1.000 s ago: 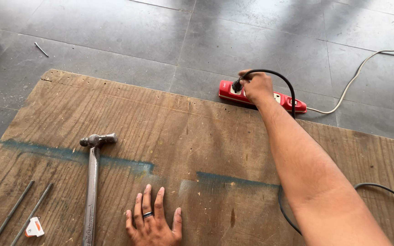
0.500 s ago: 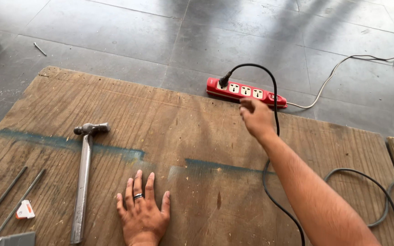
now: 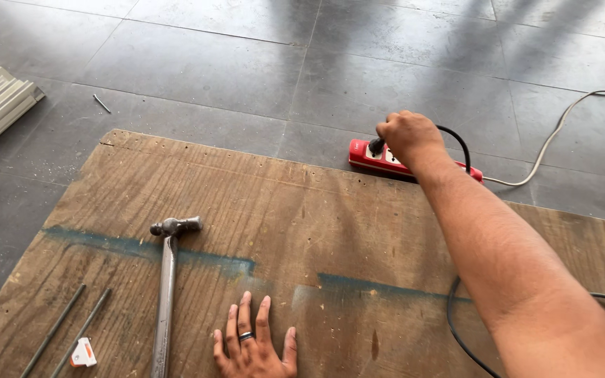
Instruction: The person prepares an angle grinder by attaching a cutting disc, then uses it to grind the edge of a white plastic molding strip placed on a wooden workbench. The person handles the grinder and molding directly, adjusting the tool and the workpiece during the process.
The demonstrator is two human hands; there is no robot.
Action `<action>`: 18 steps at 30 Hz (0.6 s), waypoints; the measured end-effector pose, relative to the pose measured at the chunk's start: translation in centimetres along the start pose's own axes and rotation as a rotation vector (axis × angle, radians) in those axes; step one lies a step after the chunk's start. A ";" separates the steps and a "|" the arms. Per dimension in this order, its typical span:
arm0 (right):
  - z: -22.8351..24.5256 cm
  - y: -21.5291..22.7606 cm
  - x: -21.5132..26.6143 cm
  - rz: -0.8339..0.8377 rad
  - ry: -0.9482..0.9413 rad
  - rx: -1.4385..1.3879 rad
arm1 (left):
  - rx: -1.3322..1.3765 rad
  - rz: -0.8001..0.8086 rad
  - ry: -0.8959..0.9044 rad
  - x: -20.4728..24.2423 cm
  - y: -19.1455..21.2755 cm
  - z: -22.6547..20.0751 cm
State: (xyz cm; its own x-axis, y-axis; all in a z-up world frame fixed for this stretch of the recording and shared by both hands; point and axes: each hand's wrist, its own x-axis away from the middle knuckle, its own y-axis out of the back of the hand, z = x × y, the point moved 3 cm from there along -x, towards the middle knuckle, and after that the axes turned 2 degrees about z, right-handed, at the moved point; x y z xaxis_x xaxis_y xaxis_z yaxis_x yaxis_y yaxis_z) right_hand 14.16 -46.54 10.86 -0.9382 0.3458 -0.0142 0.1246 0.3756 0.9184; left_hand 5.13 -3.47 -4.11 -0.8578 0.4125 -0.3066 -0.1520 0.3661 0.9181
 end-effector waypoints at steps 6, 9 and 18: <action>-2.6 0.7 -0.2 -0.065 -0.033 -0.140 | 0.002 0.054 0.011 0.5 -2.3 1.0; -3.6 1.3 -0.4 -0.006 -0.137 -0.264 | -0.173 0.462 0.097 0.5 -4.2 1.6; -1.5 1.8 -1.3 0.167 -0.301 -0.264 | 0.029 0.035 -0.013 1.3 -6.0 2.5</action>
State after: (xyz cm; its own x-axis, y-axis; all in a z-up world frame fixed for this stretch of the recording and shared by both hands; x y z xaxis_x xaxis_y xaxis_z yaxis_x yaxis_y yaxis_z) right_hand 15.09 -47.62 13.10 -0.7711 0.6335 0.0642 0.1432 0.0742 0.9869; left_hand 6.11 -3.05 -10.61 -0.8559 0.4364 -0.2775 -0.1075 0.3748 0.9208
